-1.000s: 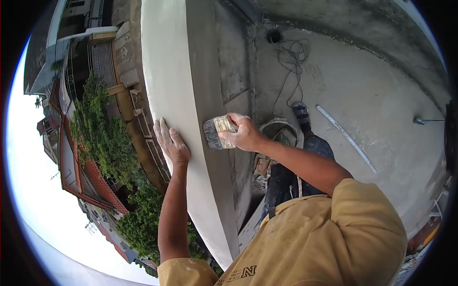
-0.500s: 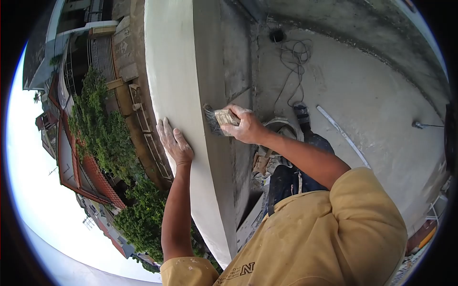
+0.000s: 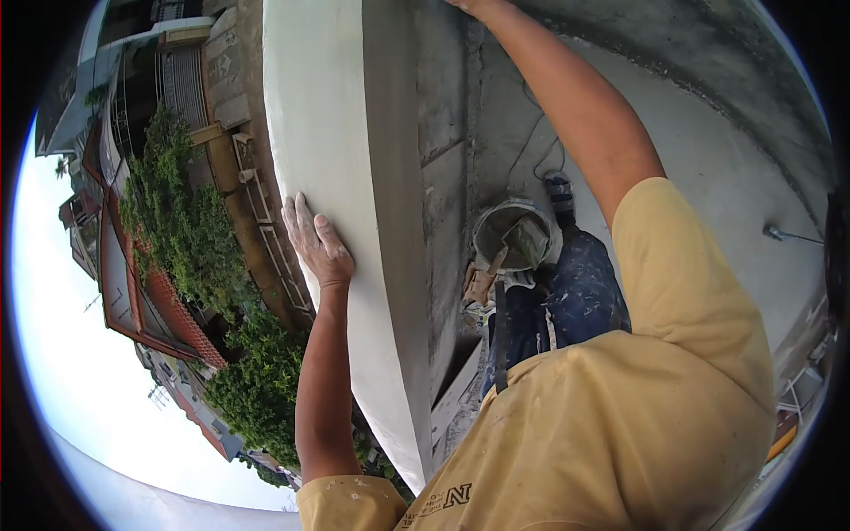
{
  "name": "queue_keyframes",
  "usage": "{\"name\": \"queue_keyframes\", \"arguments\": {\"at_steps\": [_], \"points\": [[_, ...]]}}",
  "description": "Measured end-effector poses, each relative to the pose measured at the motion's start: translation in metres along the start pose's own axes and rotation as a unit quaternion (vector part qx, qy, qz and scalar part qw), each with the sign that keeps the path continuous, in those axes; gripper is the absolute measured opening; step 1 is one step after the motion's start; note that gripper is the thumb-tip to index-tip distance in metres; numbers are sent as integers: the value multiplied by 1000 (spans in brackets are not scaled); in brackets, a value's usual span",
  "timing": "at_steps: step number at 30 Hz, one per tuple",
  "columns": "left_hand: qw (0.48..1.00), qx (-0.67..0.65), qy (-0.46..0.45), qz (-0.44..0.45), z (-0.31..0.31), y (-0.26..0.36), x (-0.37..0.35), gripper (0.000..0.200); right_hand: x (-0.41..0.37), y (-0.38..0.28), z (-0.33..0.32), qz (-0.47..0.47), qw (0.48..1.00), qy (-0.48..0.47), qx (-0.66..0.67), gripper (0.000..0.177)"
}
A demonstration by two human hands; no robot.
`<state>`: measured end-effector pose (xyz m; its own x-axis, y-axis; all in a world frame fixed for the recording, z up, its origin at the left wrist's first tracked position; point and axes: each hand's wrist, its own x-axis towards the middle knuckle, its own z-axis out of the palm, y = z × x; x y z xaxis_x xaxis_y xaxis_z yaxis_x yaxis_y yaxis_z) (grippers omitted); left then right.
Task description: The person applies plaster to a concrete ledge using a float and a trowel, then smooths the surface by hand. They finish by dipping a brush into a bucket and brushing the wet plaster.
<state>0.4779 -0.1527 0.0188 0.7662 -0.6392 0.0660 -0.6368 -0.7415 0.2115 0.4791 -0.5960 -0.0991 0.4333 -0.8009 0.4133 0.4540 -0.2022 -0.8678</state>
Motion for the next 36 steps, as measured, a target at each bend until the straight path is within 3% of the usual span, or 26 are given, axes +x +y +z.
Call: {"name": "queue_keyframes", "arguments": {"at_steps": [2,3,5,7,10,12,15,16,19,21,25,28,31,33,35,36], "points": [[1000,-3,1,2,1,0,3,58,-101,-58,20,22,974,-30,-225,29],[1000,-4,1,2,1,0,3,59,-153,-98,28,119,973,-82,-179,27],[1000,-2,-2,2,1,0,3,60,-272,-149,42,135,972,-138,-137,30],[1000,-3,0,4,1,-1,3,62,-376,-204,43,182,939,-285,-62,31],[1000,-3,0,12,3,1,6,64,-404,-213,37,268,872,-410,18,29],[1000,1,2,6,1,1,2,64,-326,-172,35,224,931,-287,-23,30],[1000,-5,10,6,4,-3,3,65,-204,-114,17,212,969,-90,-89,29],[1000,-11,12,8,5,-4,2,65,-180,-87,11,108,983,-8,-148,30],[999,-24,19,14,5,-4,3,65,-163,-125,26,185,965,30,186,22],[999,-22,19,26,6,-8,3,65,-231,-146,37,160,973,-79,-149,31],[999,-16,28,35,10,-13,1,65,-417,-236,60,163,951,-248,-84,28],[998,-21,40,52,13,-16,3,63,-472,-243,49,217,887,-408,-4,26],[996,-37,53,66,13,-18,3,63,-367,-200,47,184,948,-258,-28,29],[995,-42,53,69,17,-23,2,63,-300,-161,39,85,980,-115,-139,31],[994,-46,61,79,22,-30,4,63,-286,-176,37,188,978,-92,-11,24],[993,-48,65,86,25,-34,4,63,-301,-178,42,146,987,-71,0,24]]}}
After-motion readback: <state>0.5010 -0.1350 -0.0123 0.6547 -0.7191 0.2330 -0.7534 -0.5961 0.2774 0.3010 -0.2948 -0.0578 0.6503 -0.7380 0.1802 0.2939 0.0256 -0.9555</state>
